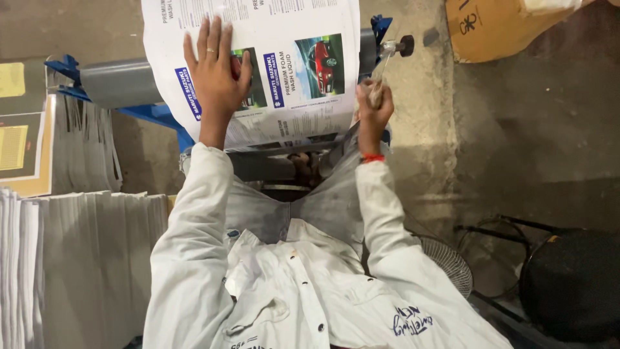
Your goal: The person sits on the floor and uses a flat tool to press the spine of a large printed booklet on a binding machine. They repeatedly fold the cover over the spine and smooth it with the tool to secure the binding.
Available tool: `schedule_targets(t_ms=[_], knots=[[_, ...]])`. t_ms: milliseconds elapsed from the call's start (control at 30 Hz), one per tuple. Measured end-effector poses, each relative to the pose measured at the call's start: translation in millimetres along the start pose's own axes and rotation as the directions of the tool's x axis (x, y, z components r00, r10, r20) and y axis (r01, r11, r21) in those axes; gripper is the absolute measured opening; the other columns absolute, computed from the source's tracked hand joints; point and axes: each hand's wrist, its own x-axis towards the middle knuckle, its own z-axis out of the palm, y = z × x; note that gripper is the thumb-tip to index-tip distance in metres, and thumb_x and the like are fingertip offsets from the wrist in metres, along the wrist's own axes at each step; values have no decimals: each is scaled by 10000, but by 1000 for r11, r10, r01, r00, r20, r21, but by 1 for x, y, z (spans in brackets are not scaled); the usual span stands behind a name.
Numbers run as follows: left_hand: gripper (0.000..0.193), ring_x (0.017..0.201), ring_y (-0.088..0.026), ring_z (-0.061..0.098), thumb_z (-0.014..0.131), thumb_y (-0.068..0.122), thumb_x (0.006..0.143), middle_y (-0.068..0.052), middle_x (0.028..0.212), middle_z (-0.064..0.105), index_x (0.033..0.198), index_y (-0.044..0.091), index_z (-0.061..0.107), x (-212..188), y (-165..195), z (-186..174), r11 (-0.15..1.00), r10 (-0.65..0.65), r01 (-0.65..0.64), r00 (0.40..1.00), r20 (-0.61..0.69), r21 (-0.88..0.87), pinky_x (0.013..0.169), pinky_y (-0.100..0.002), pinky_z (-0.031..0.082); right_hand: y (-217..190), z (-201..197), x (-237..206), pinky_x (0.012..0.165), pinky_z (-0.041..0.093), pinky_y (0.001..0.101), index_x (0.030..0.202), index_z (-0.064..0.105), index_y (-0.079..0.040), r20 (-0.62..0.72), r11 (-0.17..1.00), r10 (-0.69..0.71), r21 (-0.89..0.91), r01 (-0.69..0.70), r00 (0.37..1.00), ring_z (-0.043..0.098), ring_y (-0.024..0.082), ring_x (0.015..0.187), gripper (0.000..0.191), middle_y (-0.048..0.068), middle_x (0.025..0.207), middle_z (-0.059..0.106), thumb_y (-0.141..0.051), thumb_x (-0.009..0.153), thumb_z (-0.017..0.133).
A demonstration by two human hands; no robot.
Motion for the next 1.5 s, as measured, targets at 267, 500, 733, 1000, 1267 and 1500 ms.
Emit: schedule_targets(t_ms=[267, 500, 733, 1000, 1267, 1500], knots=[[446, 1490, -376, 439, 684, 277, 1093, -194, 1560, 537, 1437, 0, 622, 1, 6, -8, 999, 43, -42, 998, -49, 20, 1240, -592, 210, -35, -3, 30, 468, 466, 236, 924, 575, -93, 152, 997, 27, -81, -15, 988, 551, 47, 608, 239, -7, 838, 645, -65, 901, 811], [458, 1488, -384, 449, 702, 269, 1098, -197, 1558, 540, 1452, -9, 616, 2, 10, -10, 998, 56, -56, 998, -41, -2, 1235, -599, 225, -32, -14, 48, 482, 412, 227, 950, 594, -94, 249, 997, 73, -13, -72, 966, 516, 63, 573, 258, -10, 819, 618, 9, 855, 810], [447, 1480, -386, 455, 700, 264, 1093, -209, 1554, 545, 1435, -14, 625, 4, 9, -14, 998, 68, -67, 996, -54, 9, 1233, -603, 225, -32, -10, 51, 468, 377, 240, 957, 571, -98, 267, 988, 99, 85, -125, 959, 452, 65, 515, 268, -8, 790, 597, 26, 884, 797], [449, 1481, -388, 458, 690, 259, 1082, -211, 1548, 554, 1432, -17, 633, 4, 8, -17, 998, 55, -55, 997, -61, 8, 1230, -598, 228, -42, 17, 70, 460, 451, 249, 1028, 604, -96, 202, 999, 34, 10, -37, 979, 587, 64, 591, 271, 0, 857, 677, -22, 881, 820], [451, 1486, -377, 455, 681, 274, 1084, -203, 1557, 548, 1435, -6, 640, 7, 16, -21, 999, 47, -46, 997, -56, 19, 1237, -587, 224, -30, 8, 90, 449, 365, 233, 1038, 597, -93, 263, 946, 156, 239, -221, 952, 481, 64, 505, 314, 47, 825, 694, 61, 840, 787], [466, 1505, -367, 419, 673, 293, 1075, -192, 1566, 544, 1434, -2, 642, 3, 12, -21, 1000, 17, -17, 999, -36, 8, 1244, -586, 189, -29, 2, 89, 395, 329, 249, 997, 629, -83, -52, 953, 171, 264, -152, 984, 443, 72, 451, 167, -5, 699, 574, -61, 888, 754]])
